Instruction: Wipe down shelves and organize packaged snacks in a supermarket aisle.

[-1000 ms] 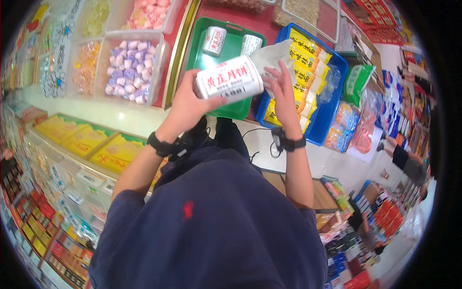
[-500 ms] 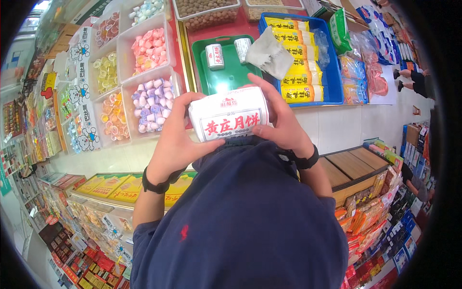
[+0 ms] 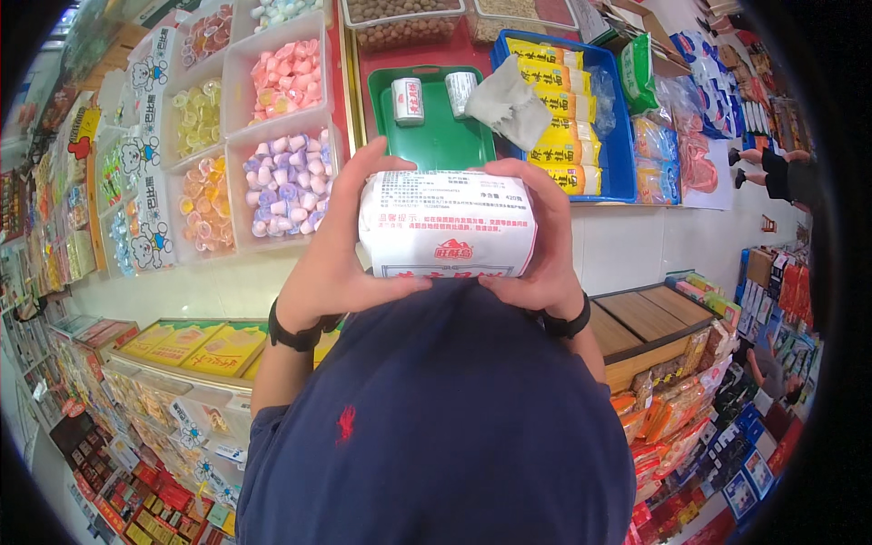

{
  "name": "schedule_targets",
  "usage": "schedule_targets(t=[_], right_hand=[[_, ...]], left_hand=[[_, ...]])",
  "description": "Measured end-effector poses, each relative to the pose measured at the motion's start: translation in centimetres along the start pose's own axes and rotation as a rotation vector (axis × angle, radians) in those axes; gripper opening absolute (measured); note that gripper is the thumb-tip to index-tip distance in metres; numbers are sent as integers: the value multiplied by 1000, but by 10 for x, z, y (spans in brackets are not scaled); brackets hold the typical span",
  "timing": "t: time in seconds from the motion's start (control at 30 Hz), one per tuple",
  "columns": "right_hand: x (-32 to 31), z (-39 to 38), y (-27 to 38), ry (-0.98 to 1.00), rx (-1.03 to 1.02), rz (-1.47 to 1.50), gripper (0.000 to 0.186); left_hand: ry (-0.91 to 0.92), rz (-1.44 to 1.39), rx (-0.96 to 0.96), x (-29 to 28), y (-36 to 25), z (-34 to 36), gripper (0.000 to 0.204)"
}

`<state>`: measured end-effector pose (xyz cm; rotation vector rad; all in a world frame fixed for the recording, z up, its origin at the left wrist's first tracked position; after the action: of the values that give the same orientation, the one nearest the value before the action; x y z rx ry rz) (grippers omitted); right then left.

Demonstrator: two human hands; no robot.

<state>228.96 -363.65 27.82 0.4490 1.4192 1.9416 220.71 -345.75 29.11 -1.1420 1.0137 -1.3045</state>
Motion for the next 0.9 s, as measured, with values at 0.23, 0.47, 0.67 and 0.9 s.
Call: schedule_targets(t=[0.23,0.47,0.67,0.9], right_hand=[[0,4,6,114,-23,-126,109],[1,4,6,19,124,117,136],[2,0,7,-6,199,155,111],[-9,4,27,-3,-142,-216,96]], left_hand=[[7,-87,38,1,-1,-3,110],[32,-14,289,12,-21,3,86],[25,56,342,12,-8,2,104],[63,-218,236,23,3,17,145]])
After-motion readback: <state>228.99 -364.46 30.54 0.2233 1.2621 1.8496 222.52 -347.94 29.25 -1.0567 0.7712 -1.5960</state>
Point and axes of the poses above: each hand's wrist, its own z-axis towards the middle knuckle, its own x-axis out of the palm, y = z × x, the point moved 8 cm from there along z, towards the middle knuckle, and after that the axes turned 12 degrees about -z, right-handed, at the moved point
